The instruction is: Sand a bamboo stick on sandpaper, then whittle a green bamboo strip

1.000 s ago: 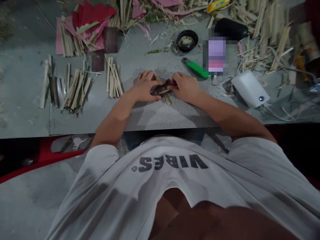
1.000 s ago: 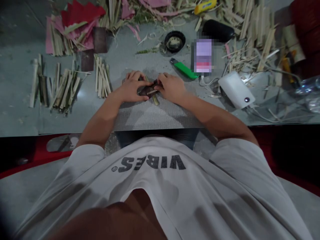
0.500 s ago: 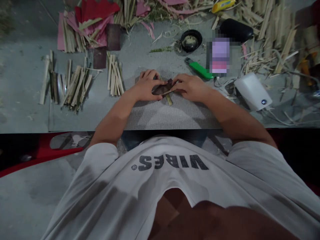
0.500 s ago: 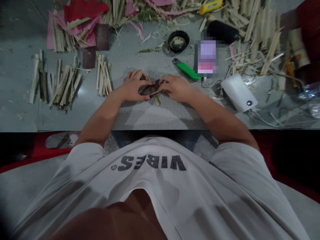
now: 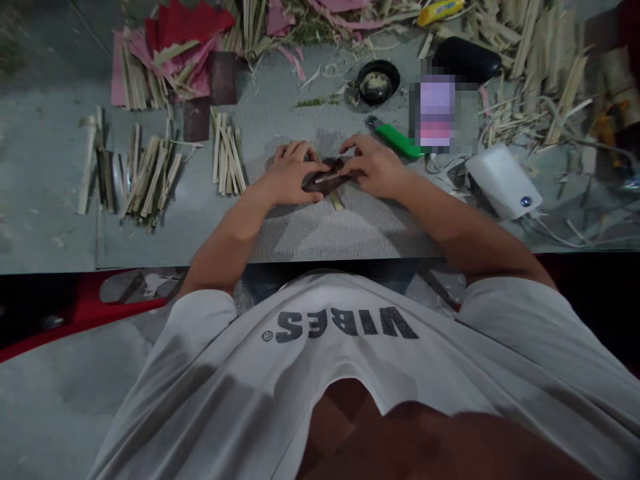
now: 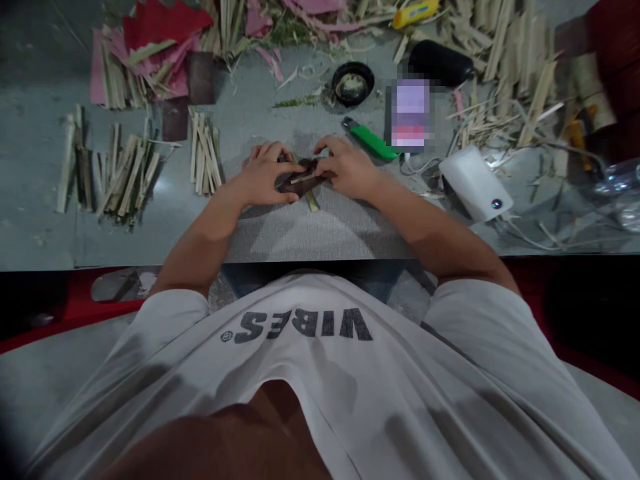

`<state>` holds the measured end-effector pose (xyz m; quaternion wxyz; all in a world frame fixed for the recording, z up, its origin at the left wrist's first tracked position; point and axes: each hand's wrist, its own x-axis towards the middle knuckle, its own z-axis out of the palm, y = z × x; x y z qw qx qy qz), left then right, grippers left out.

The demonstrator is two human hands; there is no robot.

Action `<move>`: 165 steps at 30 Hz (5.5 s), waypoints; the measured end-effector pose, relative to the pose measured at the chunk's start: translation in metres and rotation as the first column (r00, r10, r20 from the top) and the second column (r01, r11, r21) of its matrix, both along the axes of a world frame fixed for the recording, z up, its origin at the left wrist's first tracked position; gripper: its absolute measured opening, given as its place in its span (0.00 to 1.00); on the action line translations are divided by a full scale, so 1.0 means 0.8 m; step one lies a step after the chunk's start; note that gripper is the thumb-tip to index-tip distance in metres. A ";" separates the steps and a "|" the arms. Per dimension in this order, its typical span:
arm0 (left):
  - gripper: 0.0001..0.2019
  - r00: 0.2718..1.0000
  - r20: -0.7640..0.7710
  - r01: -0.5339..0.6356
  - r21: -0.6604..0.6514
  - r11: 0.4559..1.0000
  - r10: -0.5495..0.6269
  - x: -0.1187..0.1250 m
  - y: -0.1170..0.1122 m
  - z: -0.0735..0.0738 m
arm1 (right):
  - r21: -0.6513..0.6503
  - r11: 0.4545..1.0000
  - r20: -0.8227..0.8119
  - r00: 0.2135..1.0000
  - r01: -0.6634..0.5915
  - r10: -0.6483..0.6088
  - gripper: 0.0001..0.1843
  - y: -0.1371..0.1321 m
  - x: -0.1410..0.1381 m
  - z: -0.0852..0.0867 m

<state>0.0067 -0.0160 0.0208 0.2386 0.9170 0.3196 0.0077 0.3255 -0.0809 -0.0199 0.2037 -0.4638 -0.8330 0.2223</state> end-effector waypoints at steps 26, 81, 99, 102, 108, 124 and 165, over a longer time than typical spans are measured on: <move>0.34 0.999 -0.016 -0.032 0.050 0.998 0.033 0.006 -0.009 0.002 | -0.004 1.000 -0.065 0.998 -0.008 0.007 0.11 -0.002 -0.003 0.003; 0.26 0.988 -0.127 -0.069 0.120 0.990 0.084 0.021 -0.037 0.020 | 0.179 0.964 -0.087 0.973 -0.197 0.215 0.18 0.000 -0.007 -0.028; 0.28 0.989 -0.121 -0.078 0.085 0.993 0.088 0.023 -0.035 0.020 | 0.109 0.987 -0.179 0.975 -0.115 0.133 0.11 0.008 -0.005 -0.030; 0.29 0.992 -0.100 -0.072 0.103 0.992 0.083 0.021 -0.033 0.014 | 0.116 0.981 -0.161 0.971 -0.158 0.175 0.12 0.006 -0.008 -0.028; 0.30 0.994 -0.067 -0.078 0.096 0.992 0.085 0.021 -0.034 0.013 | 0.095 0.991 -0.170 0.980 -0.089 0.105 0.16 0.011 -0.003 -0.019; 0.34 0.994 -0.104 0.037 0.102 0.994 -0.027 0.018 0.001 0.027 | 0.167 0.983 0.014 0.997 -0.076 0.074 0.28 0.008 0.014 -0.016; 0.33 0.994 -0.100 0.057 0.063 0.996 -0.051 0.015 -0.016 0.031 | 0.110 0.986 0.066 0.991 -0.123 0.117 0.20 -0.037 -0.026 0.007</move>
